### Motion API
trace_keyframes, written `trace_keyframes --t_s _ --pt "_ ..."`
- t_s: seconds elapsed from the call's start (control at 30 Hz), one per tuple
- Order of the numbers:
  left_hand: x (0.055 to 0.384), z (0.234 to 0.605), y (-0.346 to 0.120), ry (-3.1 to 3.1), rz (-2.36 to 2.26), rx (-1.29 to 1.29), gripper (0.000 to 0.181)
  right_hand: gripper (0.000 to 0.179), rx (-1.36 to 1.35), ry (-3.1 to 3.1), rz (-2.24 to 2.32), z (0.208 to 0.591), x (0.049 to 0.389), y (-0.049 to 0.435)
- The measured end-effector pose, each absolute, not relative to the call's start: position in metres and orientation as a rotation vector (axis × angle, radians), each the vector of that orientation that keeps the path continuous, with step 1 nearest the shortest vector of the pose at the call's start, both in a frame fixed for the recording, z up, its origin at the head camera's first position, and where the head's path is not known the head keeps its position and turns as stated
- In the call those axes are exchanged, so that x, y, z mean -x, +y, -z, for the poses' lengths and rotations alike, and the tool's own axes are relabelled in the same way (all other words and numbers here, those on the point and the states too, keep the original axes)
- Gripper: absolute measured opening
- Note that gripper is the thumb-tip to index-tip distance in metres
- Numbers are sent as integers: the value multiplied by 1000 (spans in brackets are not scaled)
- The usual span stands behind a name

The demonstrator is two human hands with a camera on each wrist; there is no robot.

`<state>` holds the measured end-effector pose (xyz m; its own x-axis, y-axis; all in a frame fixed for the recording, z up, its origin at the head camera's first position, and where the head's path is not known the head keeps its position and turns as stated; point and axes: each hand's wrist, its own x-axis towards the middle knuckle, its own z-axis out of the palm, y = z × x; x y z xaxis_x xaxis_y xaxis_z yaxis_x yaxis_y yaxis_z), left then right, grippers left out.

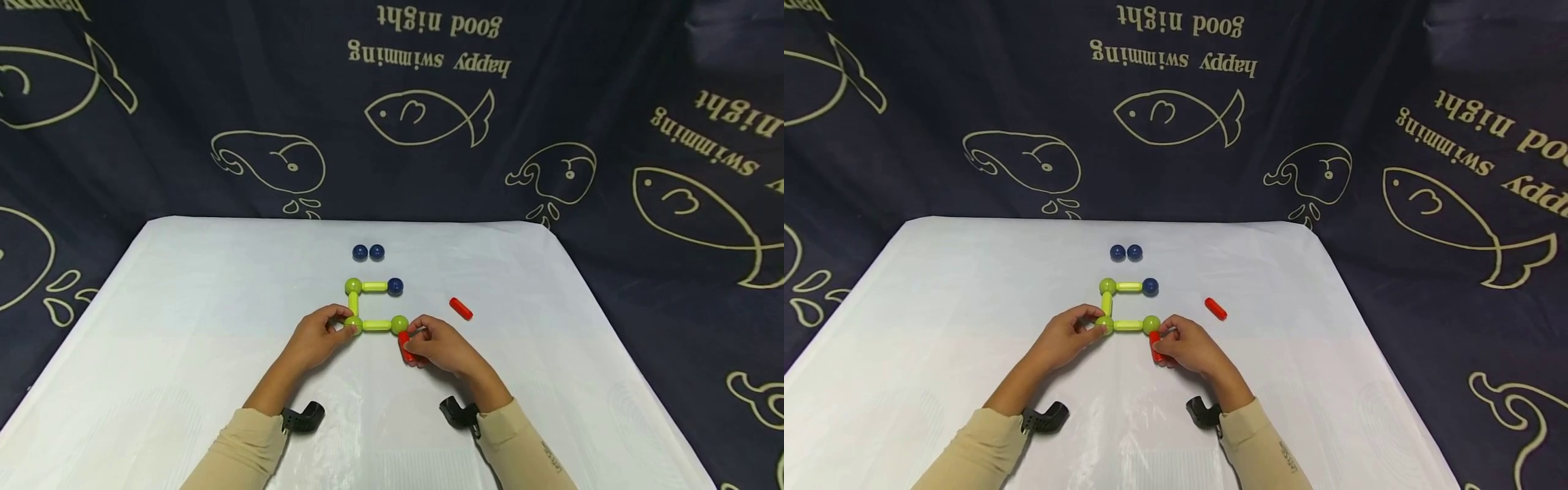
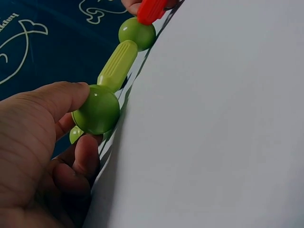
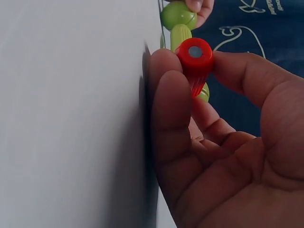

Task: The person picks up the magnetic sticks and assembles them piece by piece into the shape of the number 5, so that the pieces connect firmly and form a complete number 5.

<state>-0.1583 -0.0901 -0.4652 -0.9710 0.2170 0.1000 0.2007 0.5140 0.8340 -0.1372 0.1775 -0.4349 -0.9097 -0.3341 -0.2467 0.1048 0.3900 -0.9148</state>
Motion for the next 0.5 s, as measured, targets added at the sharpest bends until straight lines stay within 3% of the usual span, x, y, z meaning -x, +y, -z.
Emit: trace_keyframes --t_s 0.5 --pt "158 463 -89 2718 -1480 -359 24 24 263 2270 1523 439 138 177"
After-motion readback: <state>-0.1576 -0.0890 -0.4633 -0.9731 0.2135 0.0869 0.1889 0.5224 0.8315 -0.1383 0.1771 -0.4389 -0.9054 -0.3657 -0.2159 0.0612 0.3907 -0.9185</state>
